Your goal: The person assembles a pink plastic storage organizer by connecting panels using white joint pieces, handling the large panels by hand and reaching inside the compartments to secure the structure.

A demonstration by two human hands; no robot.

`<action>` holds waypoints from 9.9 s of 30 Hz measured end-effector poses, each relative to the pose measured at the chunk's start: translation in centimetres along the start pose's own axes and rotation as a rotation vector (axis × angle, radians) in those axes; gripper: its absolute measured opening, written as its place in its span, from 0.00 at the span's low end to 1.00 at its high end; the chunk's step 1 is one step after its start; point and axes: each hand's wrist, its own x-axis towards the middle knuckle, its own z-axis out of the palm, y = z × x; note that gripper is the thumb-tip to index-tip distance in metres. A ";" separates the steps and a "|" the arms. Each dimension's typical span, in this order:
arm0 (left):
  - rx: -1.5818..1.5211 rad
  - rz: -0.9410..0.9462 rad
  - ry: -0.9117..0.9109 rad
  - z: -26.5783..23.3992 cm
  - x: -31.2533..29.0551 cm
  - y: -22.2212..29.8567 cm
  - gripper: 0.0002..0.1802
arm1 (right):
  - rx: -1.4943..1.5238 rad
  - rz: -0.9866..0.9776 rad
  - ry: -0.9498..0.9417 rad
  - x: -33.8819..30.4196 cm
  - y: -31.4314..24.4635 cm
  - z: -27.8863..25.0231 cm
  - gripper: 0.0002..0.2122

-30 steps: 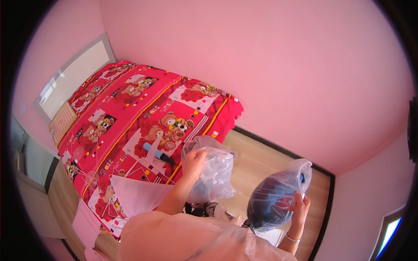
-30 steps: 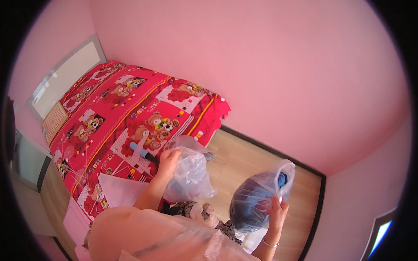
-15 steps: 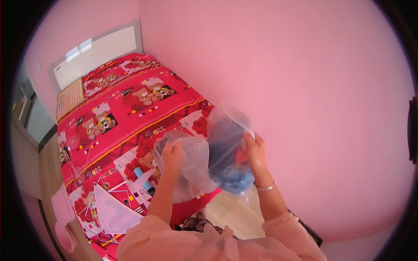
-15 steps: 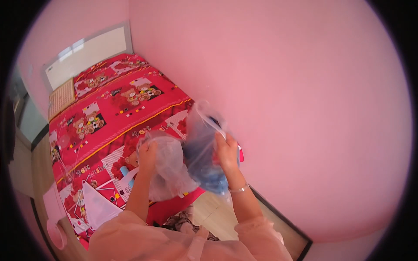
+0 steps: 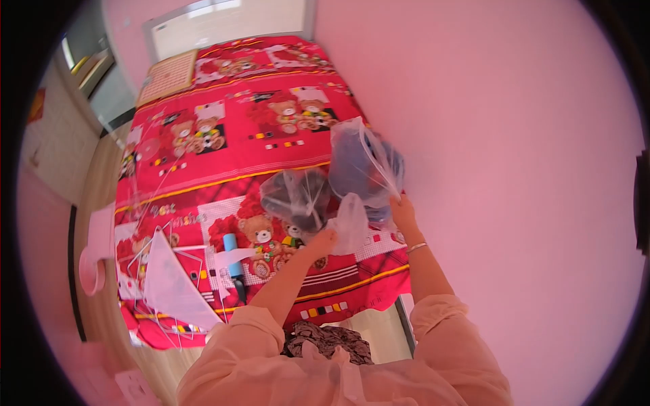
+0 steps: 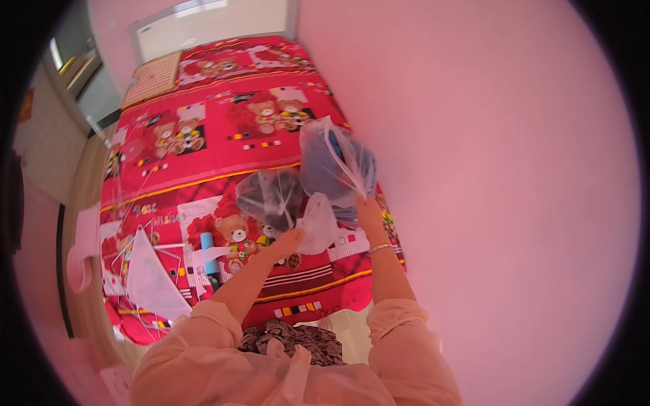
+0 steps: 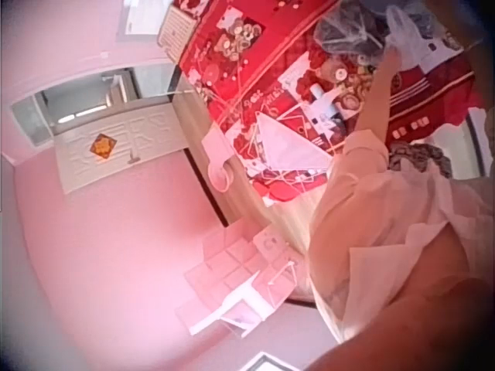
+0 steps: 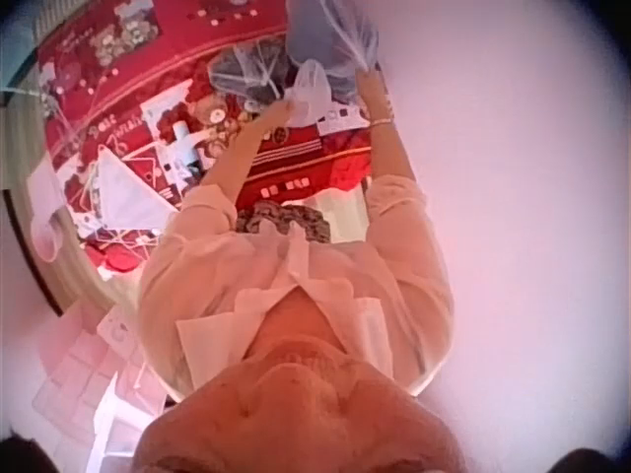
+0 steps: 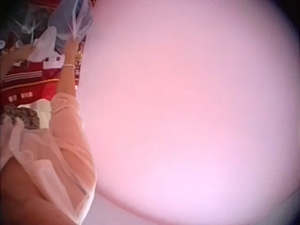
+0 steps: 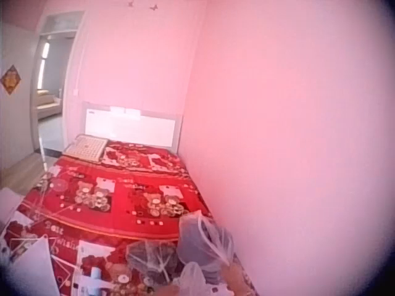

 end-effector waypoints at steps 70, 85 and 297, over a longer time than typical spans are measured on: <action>-1.717 -1.103 2.029 14.2 -108.6 -25.9 0.12 | 0.316 -1.737 -1.839 -99.4 -79.2 13.7 0.10; -0.912 -1.030 1.946 -9.9 -134.8 -32.7 0.12 | 0.640 -1.992 -1.027 -114.6 -97.9 12.2 0.08; -1.733 -0.354 1.382 -71.6 -92.1 -57.5 0.16 | 0.968 0.568 -1.151 -72.1 -79.6 49.5 0.19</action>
